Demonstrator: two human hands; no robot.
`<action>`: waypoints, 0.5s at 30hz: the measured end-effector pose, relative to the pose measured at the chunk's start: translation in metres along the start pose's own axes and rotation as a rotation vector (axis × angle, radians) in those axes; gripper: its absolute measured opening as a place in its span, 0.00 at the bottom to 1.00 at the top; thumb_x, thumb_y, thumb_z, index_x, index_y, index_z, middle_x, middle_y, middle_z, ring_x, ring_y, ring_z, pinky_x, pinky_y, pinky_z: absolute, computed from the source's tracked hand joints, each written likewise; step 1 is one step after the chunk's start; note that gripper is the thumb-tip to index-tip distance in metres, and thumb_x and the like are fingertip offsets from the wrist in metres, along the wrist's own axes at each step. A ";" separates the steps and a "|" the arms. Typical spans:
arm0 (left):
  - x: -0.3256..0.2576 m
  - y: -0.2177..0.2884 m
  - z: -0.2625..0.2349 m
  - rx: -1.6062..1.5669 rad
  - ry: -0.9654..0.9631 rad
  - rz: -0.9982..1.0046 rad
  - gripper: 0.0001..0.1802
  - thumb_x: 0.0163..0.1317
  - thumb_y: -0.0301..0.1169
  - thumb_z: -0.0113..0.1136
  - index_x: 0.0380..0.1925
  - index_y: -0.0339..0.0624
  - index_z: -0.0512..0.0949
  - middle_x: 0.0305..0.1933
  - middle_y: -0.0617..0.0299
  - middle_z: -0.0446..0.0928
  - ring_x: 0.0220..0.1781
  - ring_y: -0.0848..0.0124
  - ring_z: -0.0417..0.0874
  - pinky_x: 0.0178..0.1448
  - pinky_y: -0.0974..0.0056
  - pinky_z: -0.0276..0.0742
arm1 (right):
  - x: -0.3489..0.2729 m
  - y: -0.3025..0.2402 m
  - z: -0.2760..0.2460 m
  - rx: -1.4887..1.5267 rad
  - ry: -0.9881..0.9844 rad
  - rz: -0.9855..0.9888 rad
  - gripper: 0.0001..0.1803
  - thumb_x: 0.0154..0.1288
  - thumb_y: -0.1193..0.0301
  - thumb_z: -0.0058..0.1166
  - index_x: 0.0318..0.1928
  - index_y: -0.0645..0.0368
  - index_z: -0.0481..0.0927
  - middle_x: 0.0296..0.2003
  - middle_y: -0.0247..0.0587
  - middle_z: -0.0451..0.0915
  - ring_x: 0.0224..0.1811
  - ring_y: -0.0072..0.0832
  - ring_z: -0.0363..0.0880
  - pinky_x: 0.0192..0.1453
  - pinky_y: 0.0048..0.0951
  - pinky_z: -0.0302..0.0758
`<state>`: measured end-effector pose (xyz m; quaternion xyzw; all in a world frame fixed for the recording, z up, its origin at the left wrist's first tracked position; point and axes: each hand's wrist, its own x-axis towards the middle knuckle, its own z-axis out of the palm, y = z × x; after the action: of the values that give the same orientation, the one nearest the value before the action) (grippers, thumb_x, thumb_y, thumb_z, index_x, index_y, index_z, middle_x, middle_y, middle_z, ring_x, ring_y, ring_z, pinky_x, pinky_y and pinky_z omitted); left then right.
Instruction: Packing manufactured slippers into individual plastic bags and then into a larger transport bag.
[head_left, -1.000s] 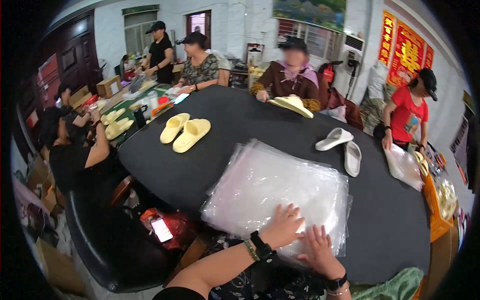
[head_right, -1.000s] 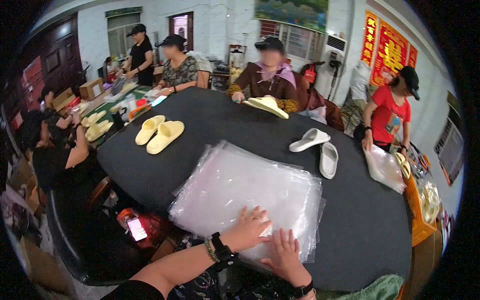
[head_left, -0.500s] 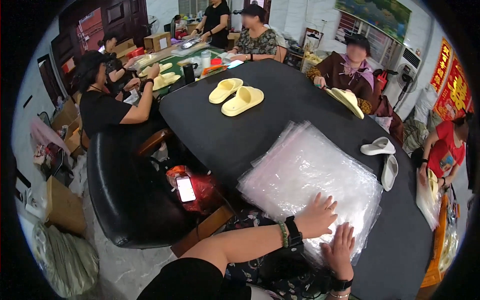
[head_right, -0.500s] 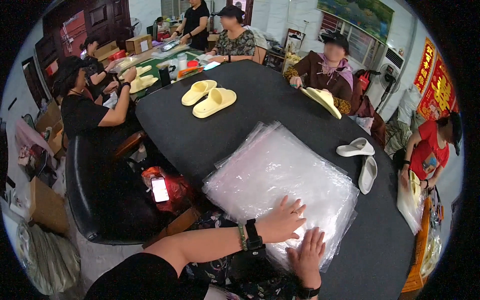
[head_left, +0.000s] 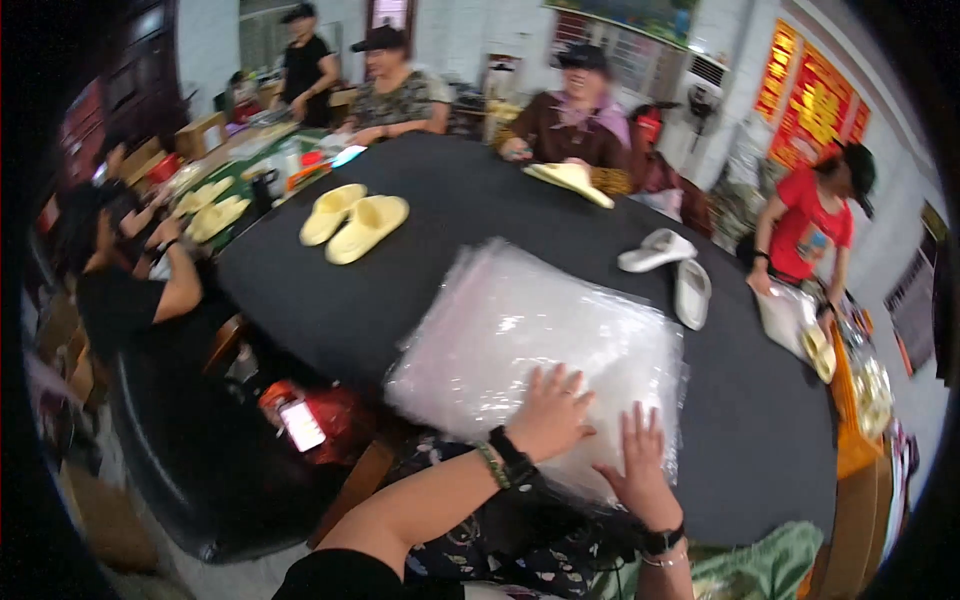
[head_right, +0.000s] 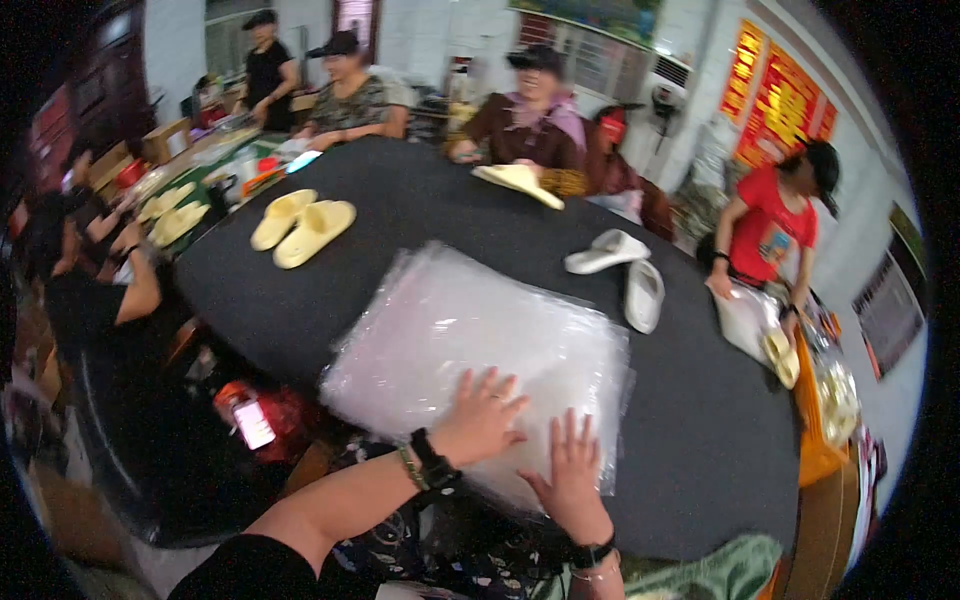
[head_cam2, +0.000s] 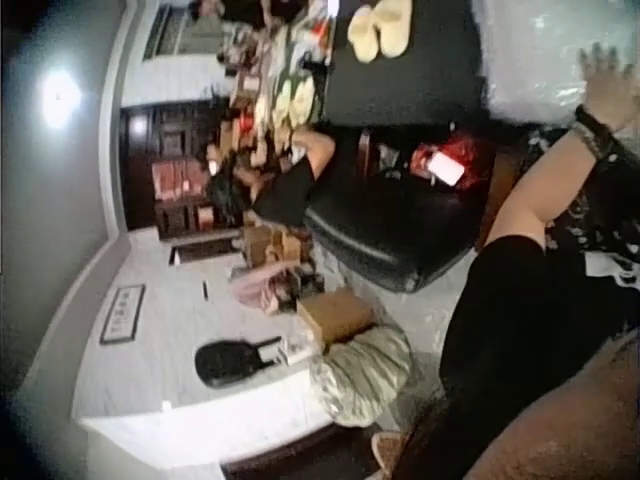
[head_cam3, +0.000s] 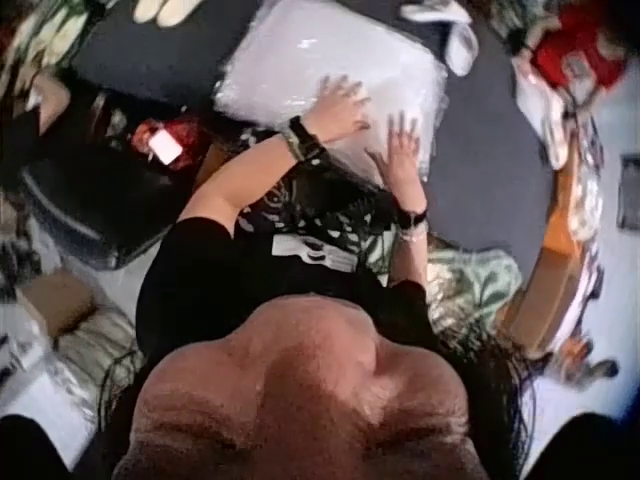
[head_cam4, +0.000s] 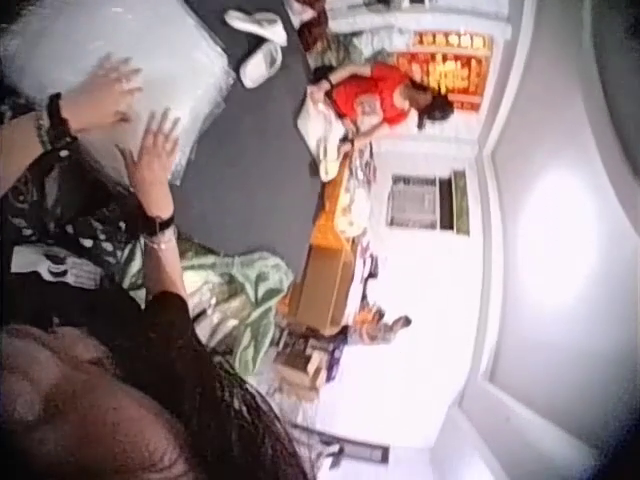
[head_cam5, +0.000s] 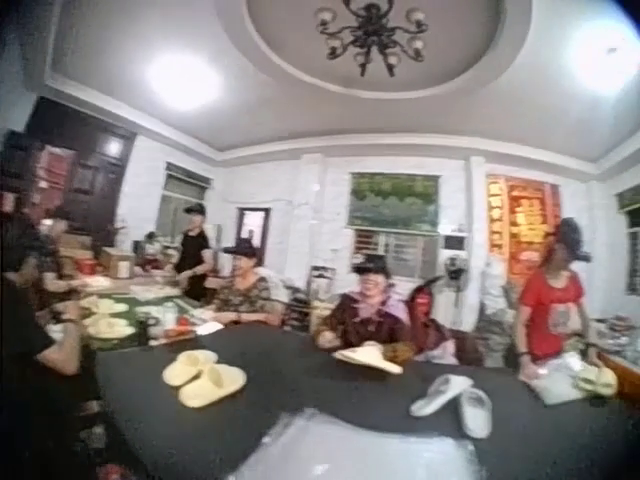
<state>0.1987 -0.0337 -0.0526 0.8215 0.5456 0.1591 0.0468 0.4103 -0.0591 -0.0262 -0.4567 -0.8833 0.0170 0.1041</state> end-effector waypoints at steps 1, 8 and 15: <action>0.000 -0.005 0.005 0.016 0.027 -0.033 0.35 0.67 0.56 0.52 0.68 0.48 0.68 0.75 0.48 0.60 0.79 0.44 0.53 0.75 0.30 0.42 | 0.002 0.001 0.012 -0.008 0.016 0.048 0.50 0.65 0.50 0.59 0.75 0.63 0.50 0.77 0.58 0.43 0.79 0.60 0.37 0.76 0.61 0.45; 0.003 0.005 -0.002 0.034 0.211 0.074 0.32 0.68 0.55 0.50 0.65 0.47 0.72 0.75 0.44 0.59 0.78 0.41 0.53 0.74 0.27 0.40 | -0.005 0.006 0.047 -0.021 -0.065 0.081 0.50 0.66 0.38 0.47 0.74 0.62 0.53 0.76 0.57 0.48 0.79 0.56 0.42 0.77 0.62 0.45; 0.000 -0.004 0.009 0.068 0.045 0.007 0.32 0.68 0.53 0.53 0.65 0.46 0.71 0.73 0.41 0.62 0.76 0.37 0.55 0.73 0.27 0.43 | -0.007 0.006 0.046 -0.011 0.023 0.047 0.49 0.66 0.39 0.49 0.73 0.62 0.55 0.75 0.58 0.50 0.79 0.56 0.43 0.76 0.61 0.47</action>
<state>0.1973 -0.0314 -0.0618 0.8206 0.5489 0.1590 0.0063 0.4100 -0.0586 -0.0728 -0.4780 -0.8712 0.0091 0.1114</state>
